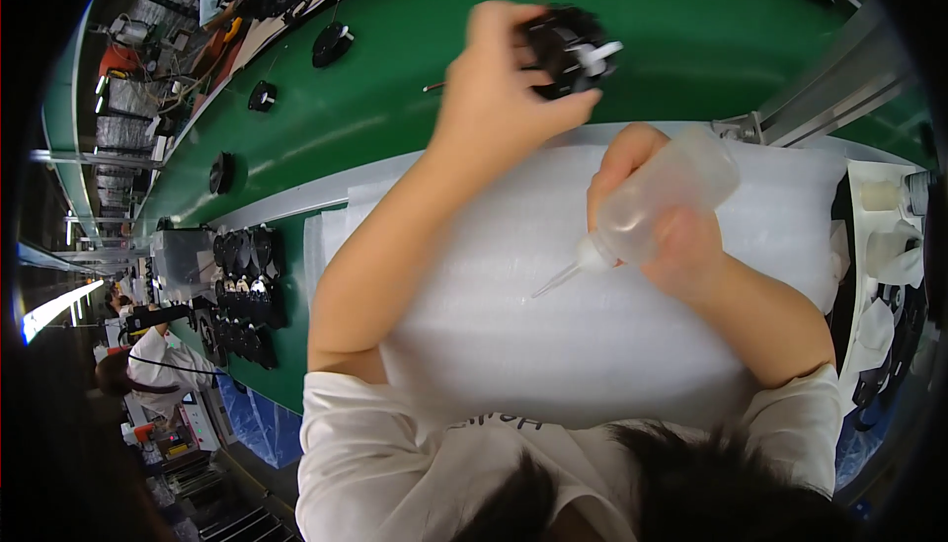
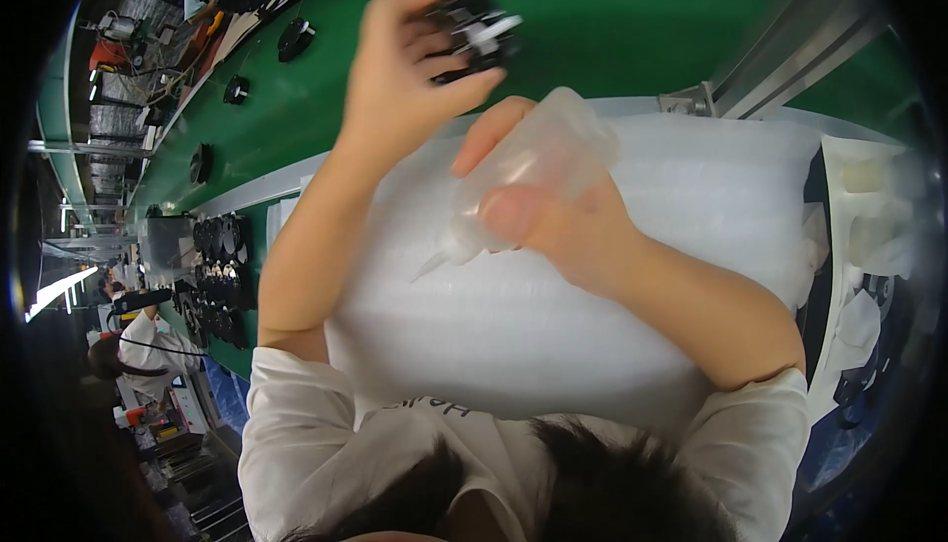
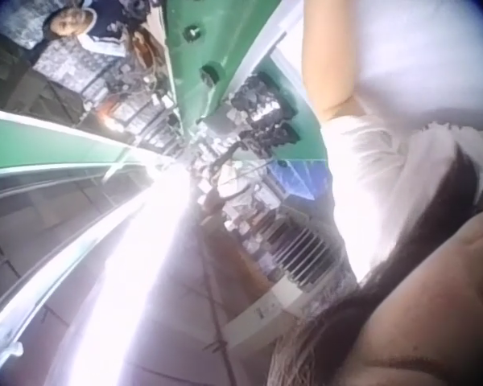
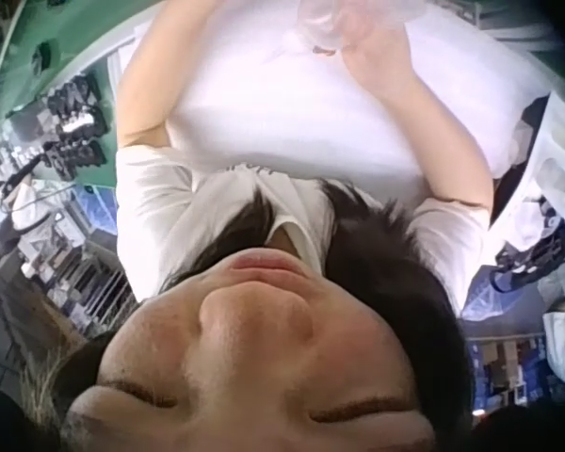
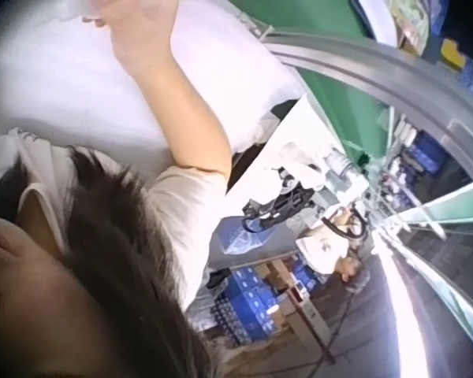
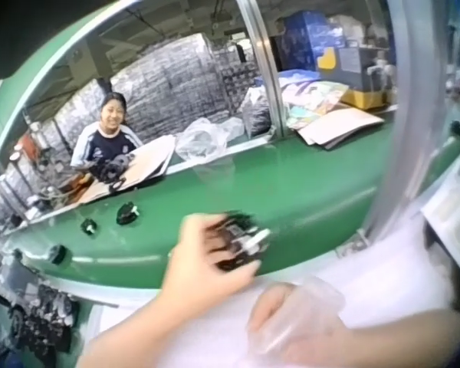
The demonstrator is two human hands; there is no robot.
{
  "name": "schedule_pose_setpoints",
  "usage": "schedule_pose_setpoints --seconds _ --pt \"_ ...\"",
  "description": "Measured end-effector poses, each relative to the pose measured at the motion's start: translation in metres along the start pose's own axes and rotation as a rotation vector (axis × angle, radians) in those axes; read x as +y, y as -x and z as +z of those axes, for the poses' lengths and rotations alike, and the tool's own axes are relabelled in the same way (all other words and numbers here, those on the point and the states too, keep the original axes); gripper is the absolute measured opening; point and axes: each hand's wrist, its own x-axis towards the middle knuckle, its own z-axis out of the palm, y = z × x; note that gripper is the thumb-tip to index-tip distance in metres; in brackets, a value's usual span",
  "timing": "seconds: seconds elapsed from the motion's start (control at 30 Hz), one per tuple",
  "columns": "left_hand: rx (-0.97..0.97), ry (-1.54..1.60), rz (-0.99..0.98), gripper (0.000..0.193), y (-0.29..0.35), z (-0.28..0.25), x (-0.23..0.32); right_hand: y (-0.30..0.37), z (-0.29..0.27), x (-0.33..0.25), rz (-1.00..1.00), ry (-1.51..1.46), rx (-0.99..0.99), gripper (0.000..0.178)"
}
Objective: The person applies glue from a glue bottle to an electronic component, then assembles it onto a plastic housing on an assembly line.
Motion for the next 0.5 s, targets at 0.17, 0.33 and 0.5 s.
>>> schedule_pose_setpoints --seconds 0.17,0.33,0.5 --pt "0.089 -0.177 0.627 0.064 0.061 -0.051 -0.018 0.005 0.003 -0.008 -0.402 0.368 -0.033 0.049" --pt "-0.068 -0.002 0.056 0.035 0.096 -0.059 -0.005 0.023 0.012 -0.024 -0.562 0.663 -0.117 0.062" --pt "-0.193 0.079 0.264 0.038 0.095 -0.049 0.008 0.026 0.019 -0.039 -0.500 0.802 -0.300 0.060"
